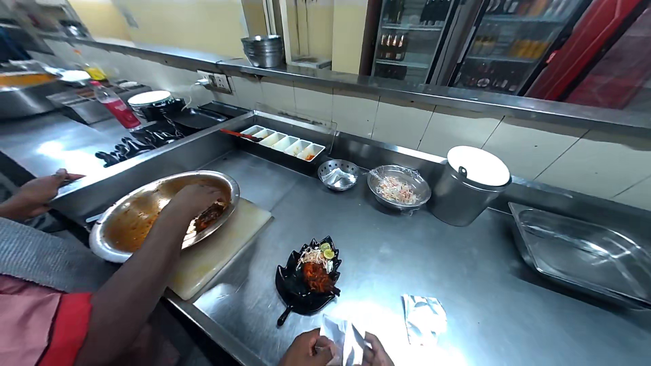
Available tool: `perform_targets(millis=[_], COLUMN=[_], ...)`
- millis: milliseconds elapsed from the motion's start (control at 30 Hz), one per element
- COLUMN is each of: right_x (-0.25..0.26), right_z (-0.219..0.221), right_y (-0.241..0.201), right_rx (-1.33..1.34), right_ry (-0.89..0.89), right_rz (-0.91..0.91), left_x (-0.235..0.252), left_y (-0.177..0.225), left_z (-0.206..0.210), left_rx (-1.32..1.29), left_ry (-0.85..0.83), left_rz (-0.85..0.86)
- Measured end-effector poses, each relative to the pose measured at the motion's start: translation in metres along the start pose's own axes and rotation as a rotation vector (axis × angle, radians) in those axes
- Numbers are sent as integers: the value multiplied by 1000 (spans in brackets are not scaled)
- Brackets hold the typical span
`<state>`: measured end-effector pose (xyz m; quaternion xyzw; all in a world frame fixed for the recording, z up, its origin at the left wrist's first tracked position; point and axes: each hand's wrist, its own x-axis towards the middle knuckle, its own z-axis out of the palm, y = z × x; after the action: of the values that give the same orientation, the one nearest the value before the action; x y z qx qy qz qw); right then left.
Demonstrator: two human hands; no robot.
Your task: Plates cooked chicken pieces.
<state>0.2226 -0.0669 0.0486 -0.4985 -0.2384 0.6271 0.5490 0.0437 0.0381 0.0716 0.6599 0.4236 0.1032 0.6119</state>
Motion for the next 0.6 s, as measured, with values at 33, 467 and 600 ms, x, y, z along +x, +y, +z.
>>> perform_targets(millis=[33, 467, 600], right_x=[5, 56, 71], right_z=[-5, 5, 7], right_y=[-5, -17, -22], right_rx=[-73, 159, 133], right_ry=[-30, 91, 180], right_rz=[-18, 96, 102], left_x=[3, 47, 56], left_y=[2, 12, 14], left_z=[-9, -16, -12], left_rx=[113, -60, 10], left_ry=[-128, 94, 294], left_rz=[13, -35, -20])
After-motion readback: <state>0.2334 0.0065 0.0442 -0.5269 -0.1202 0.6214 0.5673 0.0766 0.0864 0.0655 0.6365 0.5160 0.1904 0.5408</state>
